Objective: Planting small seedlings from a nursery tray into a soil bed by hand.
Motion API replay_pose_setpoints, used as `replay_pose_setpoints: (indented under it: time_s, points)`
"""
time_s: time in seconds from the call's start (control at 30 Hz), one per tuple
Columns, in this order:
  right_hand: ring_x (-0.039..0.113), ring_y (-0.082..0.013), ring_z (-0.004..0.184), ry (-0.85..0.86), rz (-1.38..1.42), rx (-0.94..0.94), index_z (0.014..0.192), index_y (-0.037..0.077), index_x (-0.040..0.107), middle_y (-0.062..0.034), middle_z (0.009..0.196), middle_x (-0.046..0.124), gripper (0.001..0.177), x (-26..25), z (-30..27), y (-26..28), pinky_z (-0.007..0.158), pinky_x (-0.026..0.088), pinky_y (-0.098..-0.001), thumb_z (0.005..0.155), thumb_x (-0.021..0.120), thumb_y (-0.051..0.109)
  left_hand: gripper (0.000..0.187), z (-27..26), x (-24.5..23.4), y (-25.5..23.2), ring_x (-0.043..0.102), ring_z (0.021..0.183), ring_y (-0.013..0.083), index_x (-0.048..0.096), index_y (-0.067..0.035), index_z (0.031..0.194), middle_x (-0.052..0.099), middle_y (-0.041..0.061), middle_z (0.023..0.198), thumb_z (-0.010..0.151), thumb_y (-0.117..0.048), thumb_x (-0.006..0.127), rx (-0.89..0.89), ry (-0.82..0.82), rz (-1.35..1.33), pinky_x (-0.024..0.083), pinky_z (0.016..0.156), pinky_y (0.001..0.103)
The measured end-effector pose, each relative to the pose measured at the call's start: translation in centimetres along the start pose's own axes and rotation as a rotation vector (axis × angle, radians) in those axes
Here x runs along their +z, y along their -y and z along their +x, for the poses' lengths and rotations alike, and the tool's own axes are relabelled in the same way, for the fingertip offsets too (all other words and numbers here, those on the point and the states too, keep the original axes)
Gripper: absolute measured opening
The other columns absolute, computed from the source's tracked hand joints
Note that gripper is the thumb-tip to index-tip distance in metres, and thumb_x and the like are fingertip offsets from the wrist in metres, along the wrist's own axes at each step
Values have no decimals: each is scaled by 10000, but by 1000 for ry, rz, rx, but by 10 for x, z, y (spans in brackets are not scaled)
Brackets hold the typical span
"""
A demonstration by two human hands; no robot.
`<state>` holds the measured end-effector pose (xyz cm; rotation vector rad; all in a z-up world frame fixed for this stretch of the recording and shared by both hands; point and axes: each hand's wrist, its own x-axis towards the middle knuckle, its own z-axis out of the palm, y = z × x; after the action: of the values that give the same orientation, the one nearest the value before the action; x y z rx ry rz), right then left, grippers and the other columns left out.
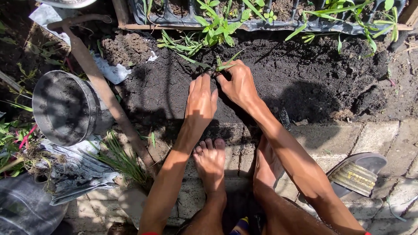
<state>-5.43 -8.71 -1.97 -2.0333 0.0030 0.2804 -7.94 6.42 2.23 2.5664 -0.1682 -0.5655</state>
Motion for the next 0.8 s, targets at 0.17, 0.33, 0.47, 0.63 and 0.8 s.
replay_pose_setpoints:
  time_s: [0.17,0.33,0.47,0.63,0.8]
  points:
    - [610,-412,1026,-19,-28,-4,985,-124,736,-281,1035,681,135,-14,1,32,933,516,-540,869,672,-100,501,8,-11,-10,472,1258,349,523,40,1377,500,236,1324,945,-126,714,-166,-141,79,615,877,395]
    - [639,-364,925,-2,46,-16,941,-48,749,-202,939,703,101,0,-5,2,853,528,-467,881,671,-70,452,11,-5,2,615,1058,279,576,3,1352,575,208,1163,972,-209,699,-273,-87,166,622,774,335]
    - [660,-307,885,-4,22,-34,916,2,740,-149,910,723,76,0,-1,11,800,540,-415,876,688,-38,400,34,35,47,657,1054,340,602,8,1312,609,222,1111,948,-134,692,-175,-56,-29,636,791,389]
    - [649,-290,929,42,23,-24,984,10,748,-142,943,727,157,-1,-2,5,842,532,-403,898,625,-37,483,9,-35,1,621,1129,376,530,40,1386,571,280,1217,953,-112,681,-167,10,-157,595,889,461]
    - [596,-291,1039,125,54,-30,1191,-19,729,-163,1063,713,350,-7,-7,8,934,513,-429,890,551,-21,492,-1,-11,7,627,1119,379,491,105,1384,552,298,1228,935,-17,649,-173,36,-240,586,921,445]
